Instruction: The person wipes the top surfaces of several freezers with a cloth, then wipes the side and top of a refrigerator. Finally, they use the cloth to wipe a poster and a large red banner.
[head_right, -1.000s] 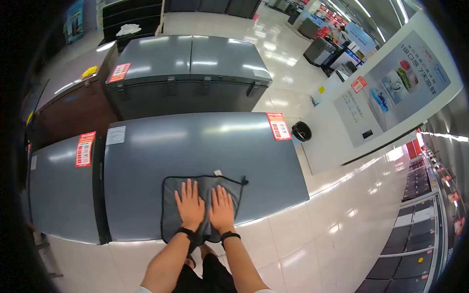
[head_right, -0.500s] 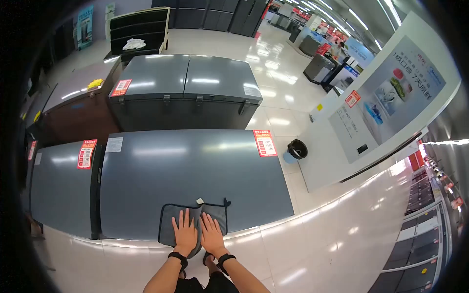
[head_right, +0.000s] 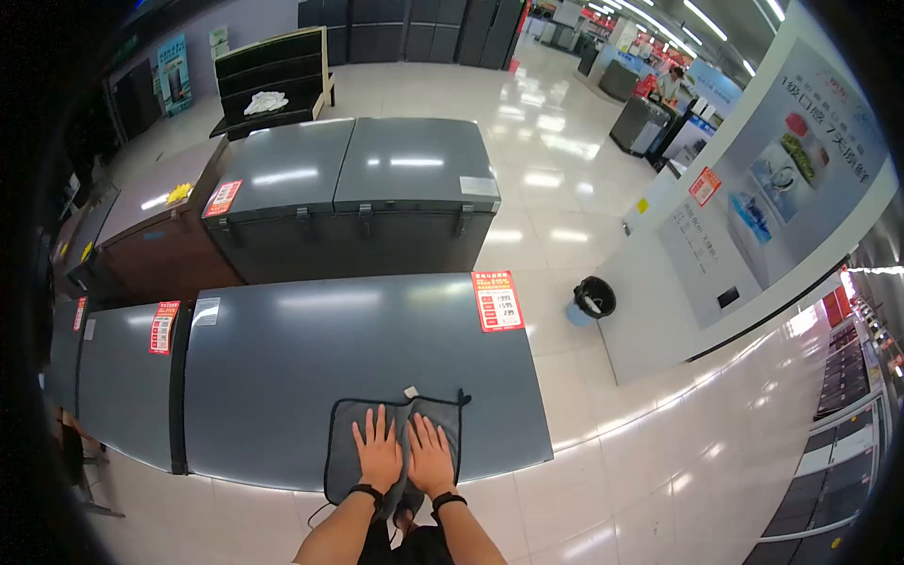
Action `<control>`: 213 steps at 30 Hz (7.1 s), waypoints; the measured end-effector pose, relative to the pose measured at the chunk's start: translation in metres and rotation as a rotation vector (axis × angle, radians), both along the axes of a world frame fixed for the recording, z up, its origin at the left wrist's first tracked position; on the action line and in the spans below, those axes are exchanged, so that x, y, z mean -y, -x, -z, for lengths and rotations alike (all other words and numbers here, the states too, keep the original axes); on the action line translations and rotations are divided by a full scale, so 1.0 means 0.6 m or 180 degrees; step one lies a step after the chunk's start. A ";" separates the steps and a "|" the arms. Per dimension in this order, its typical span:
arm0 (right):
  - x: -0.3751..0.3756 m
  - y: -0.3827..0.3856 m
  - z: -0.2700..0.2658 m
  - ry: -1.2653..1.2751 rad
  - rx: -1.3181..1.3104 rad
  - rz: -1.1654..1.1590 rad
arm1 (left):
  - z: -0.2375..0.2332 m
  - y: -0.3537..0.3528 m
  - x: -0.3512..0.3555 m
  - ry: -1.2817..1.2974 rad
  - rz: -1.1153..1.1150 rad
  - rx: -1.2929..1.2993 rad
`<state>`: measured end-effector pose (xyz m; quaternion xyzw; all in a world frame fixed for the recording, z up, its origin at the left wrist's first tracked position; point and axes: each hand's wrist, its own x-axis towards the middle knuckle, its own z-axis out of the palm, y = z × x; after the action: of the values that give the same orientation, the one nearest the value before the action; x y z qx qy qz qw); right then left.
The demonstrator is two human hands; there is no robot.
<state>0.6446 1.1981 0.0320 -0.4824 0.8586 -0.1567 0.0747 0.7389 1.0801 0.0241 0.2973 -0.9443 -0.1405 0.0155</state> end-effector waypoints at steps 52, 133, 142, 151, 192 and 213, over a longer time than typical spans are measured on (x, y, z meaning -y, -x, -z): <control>0.120 0.351 0.029 0.0180 -0.0283 0.0460 | 0.030 0.351 0.035 0.0273 -0.1689 -0.0483; -0.302 0.272 0.010 0.0515 -0.0027 0.0424 | 0.012 0.289 -0.325 0.0195 -0.0869 -0.0509; -0.355 0.298 0.010 0.0513 0.0098 -0.0038 | 0.015 0.284 -0.383 0.0329 -0.0765 -0.0125; -0.310 0.338 0.001 0.0274 0.0215 -0.0240 | -0.004 0.330 -0.297 0.0321 0.0223 0.0488; 0.015 0.661 0.038 -0.0301 0.0571 -0.0176 | 0.013 0.640 0.004 -0.0138 -0.0333 -0.0409; 0.067 0.697 0.076 0.0014 -0.0046 0.0002 | 0.019 0.712 0.073 -0.0025 -0.0241 -0.0440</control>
<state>0.2263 1.1582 -0.0138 -0.4834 0.8589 -0.1551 0.0675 0.3119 1.0364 0.0128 0.3225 -0.9284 -0.1637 0.0848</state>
